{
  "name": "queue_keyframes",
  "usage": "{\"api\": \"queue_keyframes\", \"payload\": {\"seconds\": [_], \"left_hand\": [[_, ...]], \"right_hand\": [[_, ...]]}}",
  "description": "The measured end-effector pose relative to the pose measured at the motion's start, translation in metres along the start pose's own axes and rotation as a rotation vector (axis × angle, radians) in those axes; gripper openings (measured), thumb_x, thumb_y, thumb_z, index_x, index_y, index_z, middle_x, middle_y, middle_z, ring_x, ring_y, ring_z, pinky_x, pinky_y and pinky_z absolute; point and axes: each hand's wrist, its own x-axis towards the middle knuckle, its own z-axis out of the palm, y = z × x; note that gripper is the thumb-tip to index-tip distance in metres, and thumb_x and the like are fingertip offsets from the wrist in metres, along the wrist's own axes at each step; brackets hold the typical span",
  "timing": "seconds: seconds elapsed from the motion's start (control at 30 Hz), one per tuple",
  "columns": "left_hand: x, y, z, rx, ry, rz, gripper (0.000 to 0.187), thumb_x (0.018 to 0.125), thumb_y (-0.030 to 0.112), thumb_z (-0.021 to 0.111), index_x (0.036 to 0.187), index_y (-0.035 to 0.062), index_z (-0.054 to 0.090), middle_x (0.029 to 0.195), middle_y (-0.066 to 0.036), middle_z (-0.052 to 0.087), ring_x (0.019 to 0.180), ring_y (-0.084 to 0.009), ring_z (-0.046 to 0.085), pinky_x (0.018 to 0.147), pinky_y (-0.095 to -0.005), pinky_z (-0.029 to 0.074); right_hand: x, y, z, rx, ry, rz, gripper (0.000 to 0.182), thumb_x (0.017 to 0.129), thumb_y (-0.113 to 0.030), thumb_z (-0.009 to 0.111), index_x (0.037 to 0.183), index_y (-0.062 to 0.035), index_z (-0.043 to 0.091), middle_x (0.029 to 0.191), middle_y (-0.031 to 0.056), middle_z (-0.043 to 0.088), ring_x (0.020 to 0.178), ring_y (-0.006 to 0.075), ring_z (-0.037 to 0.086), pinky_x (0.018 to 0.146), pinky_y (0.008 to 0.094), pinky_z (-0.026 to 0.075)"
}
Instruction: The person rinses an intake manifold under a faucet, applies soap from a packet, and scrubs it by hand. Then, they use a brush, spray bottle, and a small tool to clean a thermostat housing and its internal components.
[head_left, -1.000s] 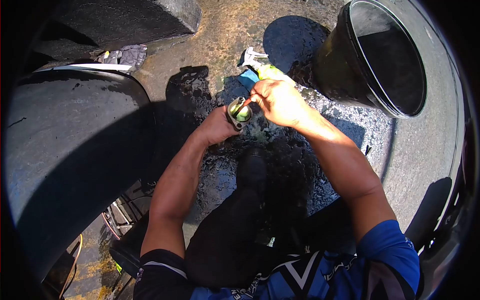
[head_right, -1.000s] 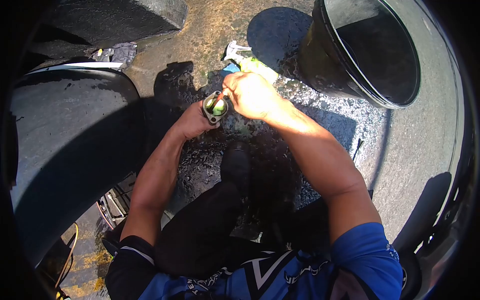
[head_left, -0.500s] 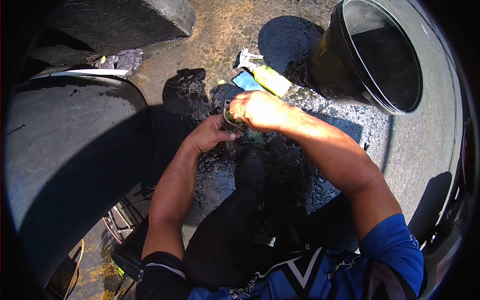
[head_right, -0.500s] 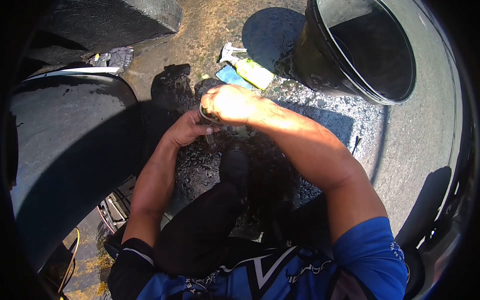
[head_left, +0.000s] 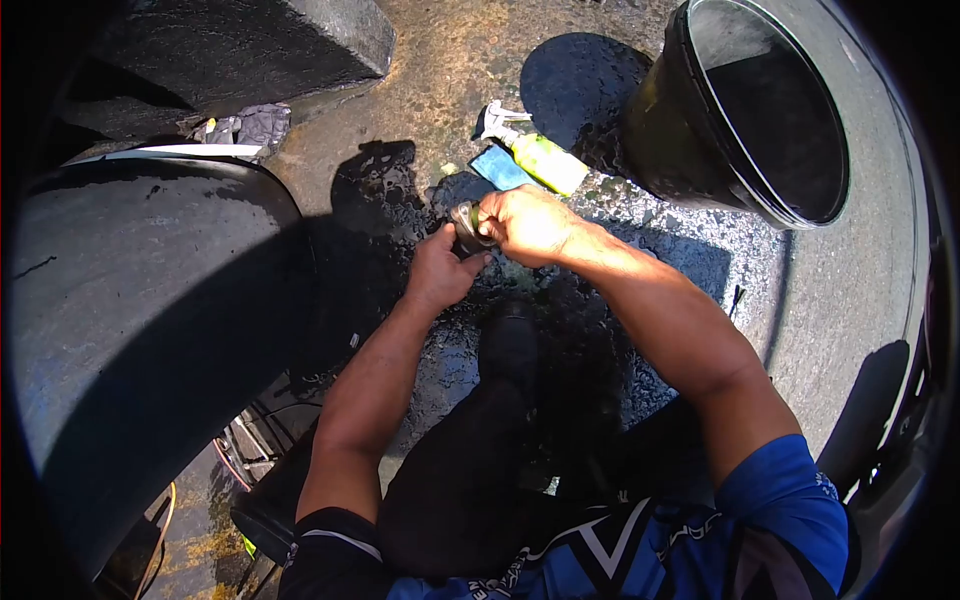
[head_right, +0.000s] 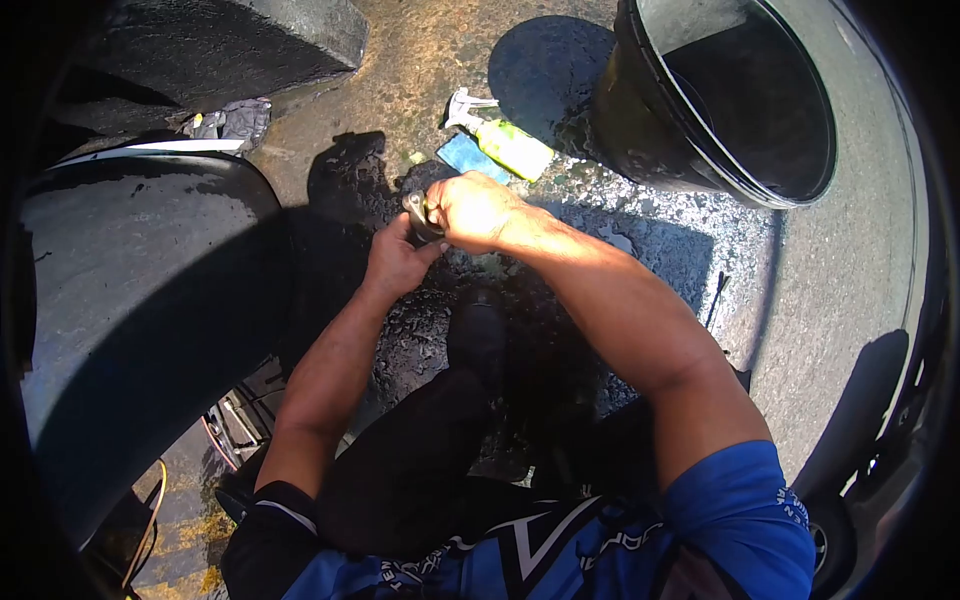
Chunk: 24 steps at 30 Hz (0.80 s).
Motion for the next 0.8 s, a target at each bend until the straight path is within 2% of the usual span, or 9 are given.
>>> {"api": "queue_keyframes", "payload": {"seconds": [0.03, 0.13, 0.17, 0.3, 0.43, 0.57, 0.67, 0.73, 0.8], "left_hand": [[0.001, -0.002, 0.005, -0.203, 0.068, 0.052, 0.037, 0.079, -0.002, 0.080, 0.113, 0.0028, 0.066, 0.105, -0.003, 0.072, 0.096, -0.0121, 0.067, 0.086, -0.0300, 0.054], [0.012, -0.015, -0.002, -0.602, -0.207, -0.054, 0.047, 0.076, -0.004, 0.081, 0.119, 0.0047, 0.065, 0.107, -0.002, 0.071, 0.099, -0.0140, 0.067, 0.088, -0.0302, 0.054], [0.013, -0.015, -0.006, -0.617, -0.291, -0.067, 0.056, 0.073, -0.005, 0.081, 0.125, 0.0049, 0.062, 0.111, -0.002, 0.070, 0.102, -0.0153, 0.066, 0.091, -0.0313, 0.053], [0.019, -0.023, -0.008, -0.625, -0.488, -0.139, 0.058, 0.069, -0.002, 0.077, 0.125, 0.0048, 0.062, 0.114, -0.001, 0.067, 0.103, -0.0146, 0.062, 0.091, -0.0323, 0.052], [0.017, -0.004, -0.003, -0.376, -0.342, 0.006, 0.041, 0.071, 0.001, 0.074, 0.110, 0.0052, 0.061, 0.097, 0.001, 0.065, 0.090, -0.0106, 0.059, 0.081, -0.0301, 0.050], [0.013, -0.013, 0.001, -0.333, -0.167, -0.007, 0.040, 0.073, 0.006, 0.077, 0.109, 0.0054, 0.060, 0.097, 0.000, 0.065, 0.089, -0.0121, 0.061, 0.081, -0.0306, 0.051], [0.019, -0.003, 0.000, -0.282, -0.147, 0.154, 0.042, 0.073, 0.007, 0.080, 0.109, 0.0051, 0.059, 0.096, -0.001, 0.065, 0.089, -0.0125, 0.061, 0.081, -0.0310, 0.051], [0.017, 0.001, -0.005, -0.307, -0.143, 0.024, 0.043, 0.073, 0.008, 0.080, 0.109, 0.0044, 0.058, 0.097, -0.003, 0.066, 0.090, -0.0131, 0.062, 0.082, -0.0317, 0.051], [0.013, 0.003, -0.008, -0.289, -0.112, -0.056, 0.043, 0.074, 0.008, 0.080, 0.110, 0.0042, 0.058, 0.098, -0.003, 0.066, 0.091, -0.0130, 0.062, 0.083, -0.0319, 0.052]], "right_hand": [[0.001, 0.000, 0.001, 0.063, 0.031, -0.088, 0.014, 0.075, -0.013, 0.066, 0.085, -0.0036, 0.066, 0.088, 0.0179, 0.070, 0.087, 0.0389, 0.067, 0.073, 0.0454, 0.054], [0.003, 0.001, 0.005, -0.033, 0.019, -0.256, 0.007, 0.090, -0.012, 0.062, 0.089, -0.0055, 0.064, 0.086, 0.0159, 0.067, 0.084, 0.0367, 0.066, 0.074, 0.0455, 0.053], [0.004, 0.000, 0.005, -0.094, -0.015, -0.371, 0.009, 0.091, -0.014, 0.061, 0.088, -0.0052, 0.062, 0.088, 0.0152, 0.065, 0.086, 0.0366, 0.066, 0.076, 0.0462, 0.053], [0.003, 0.000, 0.012, -0.053, -0.047, -0.357, 0.010, 0.092, -0.015, 0.062, 0.094, -0.0060, 0.064, 0.092, 0.0137, 0.067, 0.090, 0.0367, 0.066, 0.077, 0.0458, 0.053], [-0.005, -0.004, 0.007, 0.007, -0.012, -0.208, 0.018, 0.095, -0.019, 0.058, 0.093, -0.0028, 0.066, 0.094, 0.0174, 0.068, 0.090, 0.0359, 0.067, 0.077, 0.0453, 0.053], [-0.004, -0.004, -0.019, 0.153, 0.118, -0.147, 0.016, 0.093, -0.017, 0.059, 0.090, -0.0039, 0.067, 0.085, 0.0171, 0.068, 0.086, 0.0381, 0.067, 0.079, 0.0462, 0.053], [-0.007, -0.011, 0.009, 0.004, 0.116, -0.171, 0.013, 0.091, -0.016, 0.062, 0.088, -0.0041, 0.067, 0.084, 0.0167, 0.068, 0.082, 0.0359, 0.068, 0.073, 0.0446, 0.054], [-0.004, -0.010, -0.014, 0.090, 0.206, -0.200, 0.011, 0.090, -0.015, 0.063, 0.089, -0.0054, 0.067, 0.082, 0.0168, 0.068, 0.079, 0.0363, 0.067, 0.071, 0.0448, 0.053], [-0.006, -0.017, -0.019, 0.270, 0.283, -0.147, 0.009, 0.092, -0.012, 0.065, 0.090, -0.0028, 0.067, 0.084, 0.0147, 0.067, 0.080, 0.0327, 0.067, 0.072, 0.0386, 0.053]]}}
